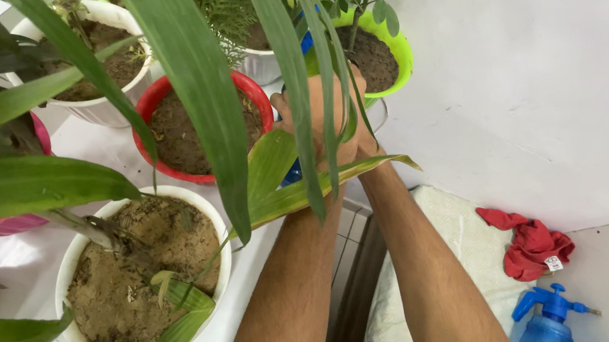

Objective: The person uses a blue spray bottle to water several potted plants arranged on a white shelf. They move from plant to plant, spraying the soil and leaves of each one in sequence.

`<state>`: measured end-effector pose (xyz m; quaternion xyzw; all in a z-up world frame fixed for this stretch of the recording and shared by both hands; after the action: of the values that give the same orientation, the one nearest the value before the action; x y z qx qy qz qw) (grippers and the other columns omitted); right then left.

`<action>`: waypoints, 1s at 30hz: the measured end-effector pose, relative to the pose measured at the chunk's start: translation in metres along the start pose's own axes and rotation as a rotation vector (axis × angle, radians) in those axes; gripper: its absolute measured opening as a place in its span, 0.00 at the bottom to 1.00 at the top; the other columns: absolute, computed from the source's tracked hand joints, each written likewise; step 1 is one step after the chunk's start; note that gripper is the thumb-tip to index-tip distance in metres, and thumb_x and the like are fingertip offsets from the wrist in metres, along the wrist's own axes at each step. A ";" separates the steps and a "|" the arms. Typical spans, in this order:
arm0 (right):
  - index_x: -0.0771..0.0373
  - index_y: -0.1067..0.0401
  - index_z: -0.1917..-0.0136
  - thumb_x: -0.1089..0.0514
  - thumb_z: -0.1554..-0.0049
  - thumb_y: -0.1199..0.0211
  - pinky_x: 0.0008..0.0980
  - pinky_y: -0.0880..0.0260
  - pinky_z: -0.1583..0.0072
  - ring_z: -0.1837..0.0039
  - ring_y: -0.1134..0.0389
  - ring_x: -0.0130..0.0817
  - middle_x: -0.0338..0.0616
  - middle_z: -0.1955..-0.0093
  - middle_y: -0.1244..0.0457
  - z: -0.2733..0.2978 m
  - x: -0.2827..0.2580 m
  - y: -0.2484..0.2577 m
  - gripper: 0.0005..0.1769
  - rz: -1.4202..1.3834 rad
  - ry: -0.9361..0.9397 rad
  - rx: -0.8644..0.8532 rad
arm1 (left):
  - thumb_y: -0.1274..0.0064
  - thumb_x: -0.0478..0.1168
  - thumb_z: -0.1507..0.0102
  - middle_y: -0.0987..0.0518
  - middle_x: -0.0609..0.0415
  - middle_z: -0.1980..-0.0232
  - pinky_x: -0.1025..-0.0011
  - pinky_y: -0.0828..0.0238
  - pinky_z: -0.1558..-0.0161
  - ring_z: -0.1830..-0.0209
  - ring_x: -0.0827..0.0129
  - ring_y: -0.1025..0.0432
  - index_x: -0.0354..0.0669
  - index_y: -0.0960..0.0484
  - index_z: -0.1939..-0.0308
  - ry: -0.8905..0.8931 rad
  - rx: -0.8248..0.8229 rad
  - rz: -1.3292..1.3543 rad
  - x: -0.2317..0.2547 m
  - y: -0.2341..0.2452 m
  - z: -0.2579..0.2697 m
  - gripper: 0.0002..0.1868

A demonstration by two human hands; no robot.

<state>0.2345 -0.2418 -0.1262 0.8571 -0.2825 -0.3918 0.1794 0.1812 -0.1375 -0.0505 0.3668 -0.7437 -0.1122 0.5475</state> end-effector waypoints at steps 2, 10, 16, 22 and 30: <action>0.62 0.34 0.48 0.56 0.40 0.34 0.37 0.33 0.45 0.49 0.37 0.32 0.39 0.54 0.39 0.007 0.014 -0.008 0.13 0.054 0.032 -0.048 | 0.41 0.55 0.45 0.21 0.37 0.60 0.37 0.28 0.63 0.55 0.40 0.27 0.37 0.16 0.61 0.003 -0.038 0.010 -0.005 0.000 -0.001 0.23; 0.65 0.38 0.40 0.58 0.39 0.36 0.33 0.32 0.42 0.45 0.38 0.30 0.37 0.48 0.41 0.007 0.048 -0.028 0.18 -0.317 -0.110 0.081 | 0.43 0.57 0.44 0.21 0.37 0.60 0.37 0.28 0.61 0.54 0.40 0.26 0.39 0.16 0.60 0.162 -0.126 0.094 -0.016 0.017 -0.016 0.24; 0.63 0.31 0.45 0.50 0.32 0.44 0.29 0.32 0.53 0.54 0.35 0.27 0.35 0.55 0.37 0.010 0.086 -0.044 0.14 -1.324 -0.610 0.015 | 0.44 0.59 0.44 0.20 0.38 0.60 0.37 0.29 0.59 0.54 0.39 0.26 0.40 0.16 0.59 0.282 -0.144 0.146 -0.019 0.020 -0.034 0.25; 0.63 0.31 0.44 0.54 0.32 0.44 0.28 0.32 0.52 0.53 0.35 0.26 0.35 0.53 0.37 0.008 0.092 -0.057 0.10 -1.093 -0.541 -0.054 | 0.45 0.60 0.43 0.19 0.38 0.60 0.37 0.29 0.58 0.53 0.39 0.25 0.41 0.16 0.58 0.340 -0.150 0.179 -0.014 0.012 -0.054 0.26; 0.60 0.30 0.47 0.45 0.31 0.46 0.29 0.33 0.54 0.56 0.36 0.28 0.34 0.58 0.38 -0.022 0.031 -0.041 0.16 -1.345 -0.577 -0.034 | 0.47 0.63 0.43 0.19 0.38 0.60 0.37 0.30 0.56 0.52 0.39 0.25 0.42 0.16 0.57 0.357 -0.143 0.191 -0.011 0.010 -0.062 0.28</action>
<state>0.2818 -0.2272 -0.1516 0.7051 0.2751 -0.6316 -0.1680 0.2338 -0.1089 -0.0299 0.2689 -0.6563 -0.0456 0.7035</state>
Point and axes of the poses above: each hand's wrist, its own z-axis away from the middle knuckle, its own y-axis out of the back of the hand, x = y × z, the point moved 1 cm from there along -z, towards the middle knuckle
